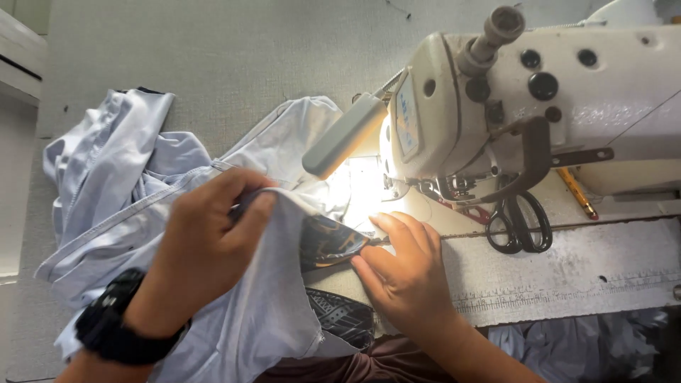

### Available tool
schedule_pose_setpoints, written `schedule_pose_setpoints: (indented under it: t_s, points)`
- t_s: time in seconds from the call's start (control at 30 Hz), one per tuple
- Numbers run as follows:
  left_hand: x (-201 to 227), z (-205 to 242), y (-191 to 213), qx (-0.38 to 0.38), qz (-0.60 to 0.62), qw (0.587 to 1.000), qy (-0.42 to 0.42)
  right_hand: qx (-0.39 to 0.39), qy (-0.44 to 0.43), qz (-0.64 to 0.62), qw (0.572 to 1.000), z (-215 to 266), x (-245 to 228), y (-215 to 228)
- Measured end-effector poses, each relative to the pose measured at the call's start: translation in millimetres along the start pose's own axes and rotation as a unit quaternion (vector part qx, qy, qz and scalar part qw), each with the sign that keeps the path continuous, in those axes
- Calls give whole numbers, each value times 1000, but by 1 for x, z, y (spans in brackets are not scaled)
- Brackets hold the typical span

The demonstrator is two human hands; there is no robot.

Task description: Aligning a small fabric label on a garment and trimming threads with snips at a sewing machine station.

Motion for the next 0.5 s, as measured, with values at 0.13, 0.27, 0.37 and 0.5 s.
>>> schedule_pose_setpoints:
  t_s: [0.13, 0.27, 0.37, 0.5]
  points:
    - [19, -18, -23, -97, 118, 987, 45, 12, 5, -11, 1000, 4, 2, 1]
    - [37, -33, -31, -106, 230, 967, 21, 9, 0, -15, 1000, 6, 2, 1]
    - [49, -40, -21, -106, 280, 954, 21, 11, 4, -16, 1000, 7, 4, 0]
    - [59, -50, 0, -79, 217, 973, 8, 8, 4, 7, 1000, 8, 5, -2]
Point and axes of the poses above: each hand's wrist, its own z-axis away from the middle knuckle, its own y-axis out of the back of the hand, x = y × z, the point moved 8 cm from there along -z, towards the middle knuckle, and after that the axes turned 5 degrees about x, right-handed, at the moved point
